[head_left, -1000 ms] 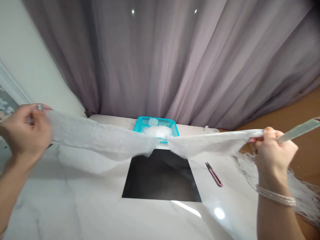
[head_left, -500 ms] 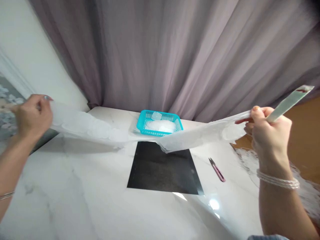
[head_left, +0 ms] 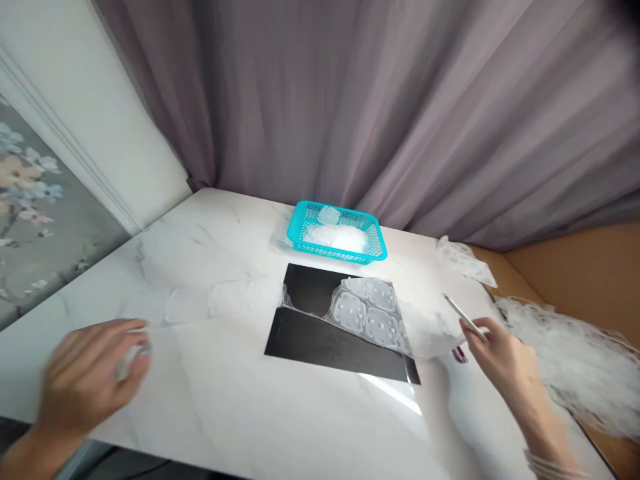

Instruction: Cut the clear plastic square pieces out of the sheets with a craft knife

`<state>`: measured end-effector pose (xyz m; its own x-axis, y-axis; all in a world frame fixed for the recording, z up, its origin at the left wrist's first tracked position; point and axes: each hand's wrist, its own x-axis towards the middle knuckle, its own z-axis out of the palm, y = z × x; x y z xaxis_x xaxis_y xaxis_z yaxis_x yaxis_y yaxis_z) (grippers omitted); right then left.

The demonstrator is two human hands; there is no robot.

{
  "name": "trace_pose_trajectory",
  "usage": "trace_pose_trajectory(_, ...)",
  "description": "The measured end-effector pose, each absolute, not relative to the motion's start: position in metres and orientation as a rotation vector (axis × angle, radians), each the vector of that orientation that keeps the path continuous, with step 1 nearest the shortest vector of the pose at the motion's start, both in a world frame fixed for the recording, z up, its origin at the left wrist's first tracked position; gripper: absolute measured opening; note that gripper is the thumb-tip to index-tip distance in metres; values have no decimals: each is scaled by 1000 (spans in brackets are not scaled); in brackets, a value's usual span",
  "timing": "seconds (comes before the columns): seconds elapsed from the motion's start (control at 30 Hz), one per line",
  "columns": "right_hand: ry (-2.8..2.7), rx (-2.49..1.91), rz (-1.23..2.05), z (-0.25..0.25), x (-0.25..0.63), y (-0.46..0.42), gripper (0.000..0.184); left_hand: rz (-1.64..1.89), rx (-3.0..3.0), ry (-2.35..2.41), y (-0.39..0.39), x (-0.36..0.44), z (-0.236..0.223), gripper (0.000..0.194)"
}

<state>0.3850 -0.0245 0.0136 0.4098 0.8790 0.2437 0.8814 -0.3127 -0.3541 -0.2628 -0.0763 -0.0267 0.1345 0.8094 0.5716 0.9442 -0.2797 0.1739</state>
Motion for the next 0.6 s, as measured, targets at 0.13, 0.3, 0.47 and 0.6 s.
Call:
trace_pose_trajectory(0.13, -1819, -1999, 65, 24, 290, -9, 37, -532, -2574, -1287, -24, -127, 5, 18)
trace_pose_trajectory(0.3, -2519, -1663, 384, 9, 165, 8, 33, -250, -2768, -1179, 31, -40, -4, 12)
trace_pose_trajectory(0.47, -2641, -1678, 310, -3, 139, 17, 21, -254, -2832, -1006, 43, -53, -24, 18)
trace_pose_trajectory(0.6, -2663, -1697, 284, 2, 139, 15, 16, -283, -2912, -882, 45, -67, -25, 23)
